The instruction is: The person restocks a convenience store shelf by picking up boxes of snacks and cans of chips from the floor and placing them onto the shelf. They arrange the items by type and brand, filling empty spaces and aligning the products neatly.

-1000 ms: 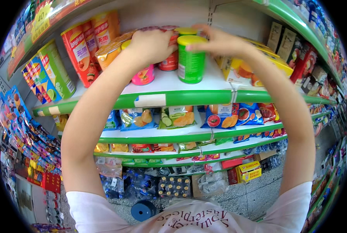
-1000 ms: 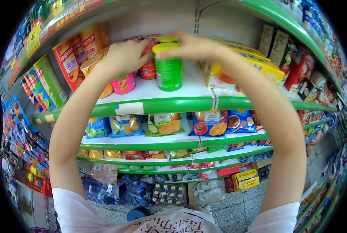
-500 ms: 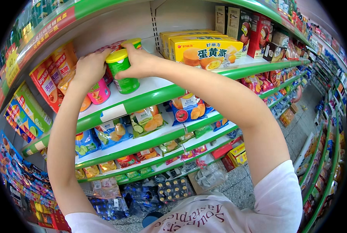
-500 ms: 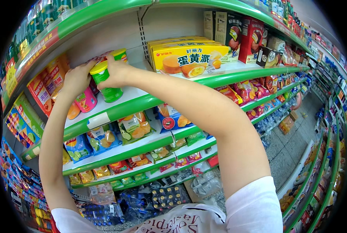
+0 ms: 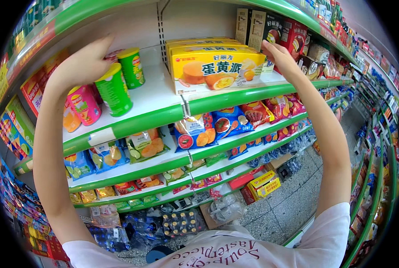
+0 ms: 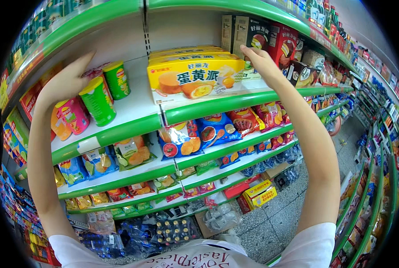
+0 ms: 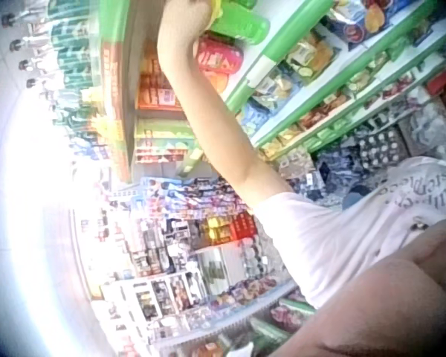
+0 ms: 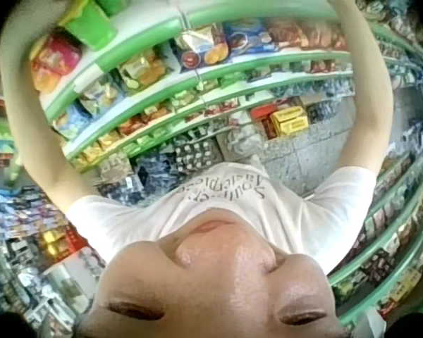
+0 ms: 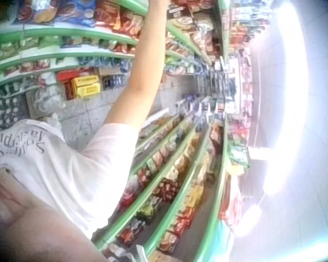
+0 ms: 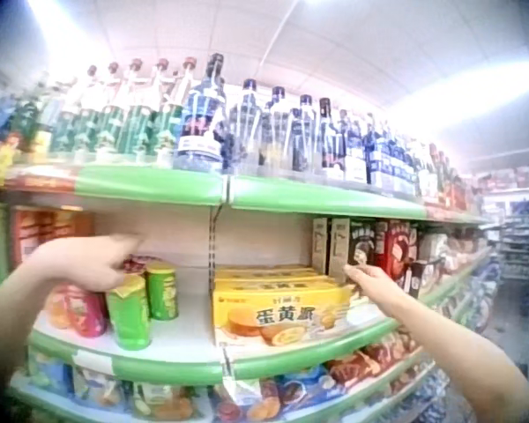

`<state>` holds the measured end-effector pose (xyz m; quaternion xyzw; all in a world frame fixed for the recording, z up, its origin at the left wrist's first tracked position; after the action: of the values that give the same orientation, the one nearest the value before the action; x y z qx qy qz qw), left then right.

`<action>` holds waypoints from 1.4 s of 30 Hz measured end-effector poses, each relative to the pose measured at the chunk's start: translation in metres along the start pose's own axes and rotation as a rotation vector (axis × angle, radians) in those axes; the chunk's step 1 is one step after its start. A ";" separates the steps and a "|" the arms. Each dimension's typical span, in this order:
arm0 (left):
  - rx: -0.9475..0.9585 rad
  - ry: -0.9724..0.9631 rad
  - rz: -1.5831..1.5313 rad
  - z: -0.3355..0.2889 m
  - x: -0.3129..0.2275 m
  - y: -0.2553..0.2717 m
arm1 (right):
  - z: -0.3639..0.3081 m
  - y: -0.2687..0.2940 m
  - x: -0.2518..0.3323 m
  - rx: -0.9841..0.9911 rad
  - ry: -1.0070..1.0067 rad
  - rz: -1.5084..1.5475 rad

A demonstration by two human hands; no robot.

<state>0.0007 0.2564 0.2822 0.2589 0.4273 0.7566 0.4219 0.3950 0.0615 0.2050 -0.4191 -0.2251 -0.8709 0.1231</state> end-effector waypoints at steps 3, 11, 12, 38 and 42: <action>-0.071 -0.083 -0.042 0.034 -0.062 -0.033 | 0.010 -0.024 -0.018 0.037 -0.229 0.504; -0.137 -0.188 0.161 0.097 -0.132 -0.121 | 0.030 -0.064 -0.011 0.438 -0.388 0.948; -0.086 -0.164 0.110 0.101 -0.137 -0.120 | 0.035 -0.065 -0.012 0.417 -0.413 0.982; 0.020 0.036 0.106 0.090 -0.128 -0.120 | 0.092 -0.139 -0.035 0.474 -0.496 0.831; -0.010 -0.012 0.113 0.100 -0.139 -0.117 | 0.155 -0.148 -0.075 0.589 -0.418 0.702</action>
<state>0.1956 0.2122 0.2271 0.2849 0.4055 0.7799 0.3822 0.4855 0.2689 0.1880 -0.5824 -0.3267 -0.5739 0.4741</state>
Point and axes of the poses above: each hand's wrist, its own z-axis towards the middle knuckle, its own y-axis out of the back of the hand, x = y × z, the point moved 1 cm from there along z, towards the middle knuckle, and after that the axes turned 9 degrees about -x, right-handed, at the moved point
